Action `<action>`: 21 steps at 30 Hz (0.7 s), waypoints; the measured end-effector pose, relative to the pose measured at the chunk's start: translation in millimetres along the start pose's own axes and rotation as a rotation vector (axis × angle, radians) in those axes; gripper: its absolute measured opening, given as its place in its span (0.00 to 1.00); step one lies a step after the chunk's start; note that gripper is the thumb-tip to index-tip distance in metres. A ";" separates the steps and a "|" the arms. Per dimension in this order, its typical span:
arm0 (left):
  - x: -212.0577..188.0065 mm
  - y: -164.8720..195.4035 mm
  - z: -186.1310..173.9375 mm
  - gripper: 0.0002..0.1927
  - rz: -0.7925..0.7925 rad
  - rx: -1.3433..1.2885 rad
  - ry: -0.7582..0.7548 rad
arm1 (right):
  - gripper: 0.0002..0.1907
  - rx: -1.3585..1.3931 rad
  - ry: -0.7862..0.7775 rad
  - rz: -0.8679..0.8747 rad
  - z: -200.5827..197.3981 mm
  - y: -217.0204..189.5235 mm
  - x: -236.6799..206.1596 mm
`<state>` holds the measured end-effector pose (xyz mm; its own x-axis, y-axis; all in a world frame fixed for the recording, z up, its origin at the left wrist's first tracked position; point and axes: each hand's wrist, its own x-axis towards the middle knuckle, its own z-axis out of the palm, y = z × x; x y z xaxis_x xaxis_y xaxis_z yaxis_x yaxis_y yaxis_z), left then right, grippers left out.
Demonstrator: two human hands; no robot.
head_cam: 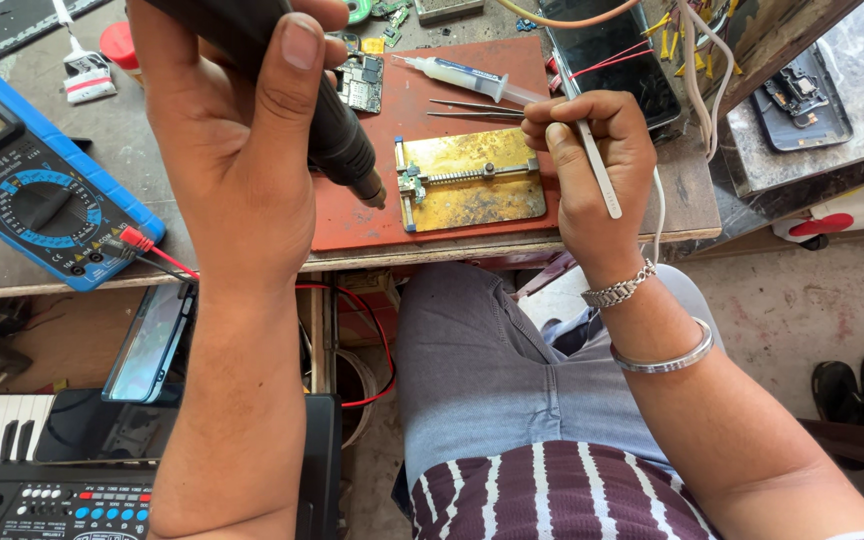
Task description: The person holds a hot air gun over a phone motherboard clamped in a repair jig while probing the board with a metal tool. They then apply paste from a syringe along the board and solder the board using a soldering iron with tweezers in the other hand.
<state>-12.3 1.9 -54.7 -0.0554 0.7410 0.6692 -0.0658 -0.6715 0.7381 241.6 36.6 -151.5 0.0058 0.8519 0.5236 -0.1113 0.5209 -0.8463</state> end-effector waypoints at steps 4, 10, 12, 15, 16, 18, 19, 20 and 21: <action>0.4 -1.9 -2.8 0.14 -0.003 0.024 0.014 | 0.06 0.015 -0.002 -0.008 -0.1 0.3 -0.4; 3.3 -8.2 -8.7 0.13 0.024 0.034 0.046 | 0.06 -0.005 -0.015 -0.002 -1.3 -0.3 -0.2; 3.9 -8.3 -10.0 0.12 0.023 0.034 0.046 | 0.06 0.014 -0.012 -0.007 -1.2 0.2 0.2; 3.1 -7.3 -9.9 0.12 0.011 0.049 0.046 | 0.06 0.023 -0.009 -0.013 -0.5 1.5 0.0; 2.7 -7.1 -9.4 0.12 0.008 0.056 0.045 | 0.06 0.020 -0.007 -0.014 -0.9 1.6 -0.2; 1.9 -7.3 -8.6 0.11 0.002 0.070 0.040 | 0.06 0.015 -0.009 -0.017 -2.1 2.5 0.4; 1.4 -7.5 -8.5 0.11 -0.001 0.078 0.039 | 0.06 0.011 -0.010 -0.017 -2.8 2.7 -0.2; 0.8 -7.7 -8.6 0.11 -0.004 0.087 0.039 | 0.06 0.011 -0.010 -0.013 -3.0 2.7 -1.0; 1.2 -8.4 -8.8 0.11 -0.006 0.098 0.040 | 0.06 0.012 -0.011 -0.012 -2.6 2.9 -0.9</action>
<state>-20.6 8.5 -60.9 -0.0956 0.7431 0.6623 0.0314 -0.6628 0.7481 243.8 37.4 -154.7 -0.0034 0.8448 0.5350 -0.1231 0.5306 -0.8387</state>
